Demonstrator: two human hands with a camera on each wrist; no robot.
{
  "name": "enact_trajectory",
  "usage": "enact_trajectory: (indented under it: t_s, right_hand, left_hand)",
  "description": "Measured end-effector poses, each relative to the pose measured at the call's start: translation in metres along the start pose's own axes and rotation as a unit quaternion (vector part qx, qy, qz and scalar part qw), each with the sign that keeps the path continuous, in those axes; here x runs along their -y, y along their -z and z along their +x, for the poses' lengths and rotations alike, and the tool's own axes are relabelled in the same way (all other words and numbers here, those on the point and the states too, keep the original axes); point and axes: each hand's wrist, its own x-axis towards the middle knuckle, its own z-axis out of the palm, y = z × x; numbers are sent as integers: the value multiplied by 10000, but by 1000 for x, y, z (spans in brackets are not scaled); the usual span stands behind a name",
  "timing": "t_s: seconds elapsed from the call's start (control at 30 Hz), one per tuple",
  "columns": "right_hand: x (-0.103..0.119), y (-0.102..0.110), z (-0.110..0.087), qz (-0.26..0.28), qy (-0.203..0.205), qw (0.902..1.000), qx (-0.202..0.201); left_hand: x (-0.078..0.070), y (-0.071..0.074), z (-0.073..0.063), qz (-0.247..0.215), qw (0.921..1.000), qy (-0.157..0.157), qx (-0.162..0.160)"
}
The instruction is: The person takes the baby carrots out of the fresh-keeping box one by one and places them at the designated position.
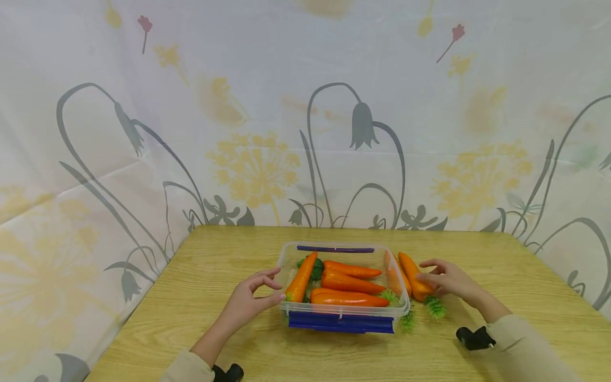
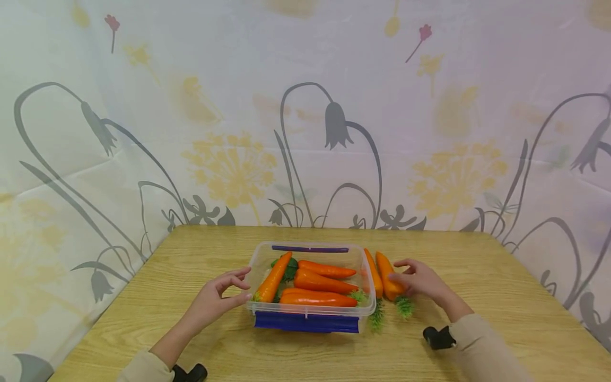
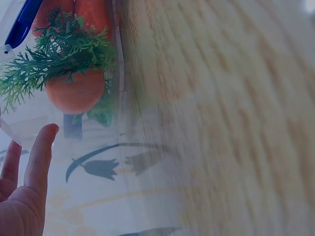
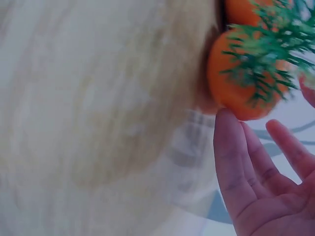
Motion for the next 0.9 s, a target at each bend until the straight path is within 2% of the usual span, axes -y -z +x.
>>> enact_trajectory:
  t_s: [0.1, 0.5, 0.9]
  right_hand:
    - [5, 5, 0, 40, 92, 9999, -15]
    - [30, 23, 1, -411, 550, 9976, -79]
    - [55, 26, 12, -674, 734, 9950, -18]
  left_hand:
    - [-2, 0, -1, 14, 10000, -32, 11]
    - [-1, 0, 0, 68, 10000, -1, -32]
    - [-3, 0, -1, 17, 10000, 24, -13]
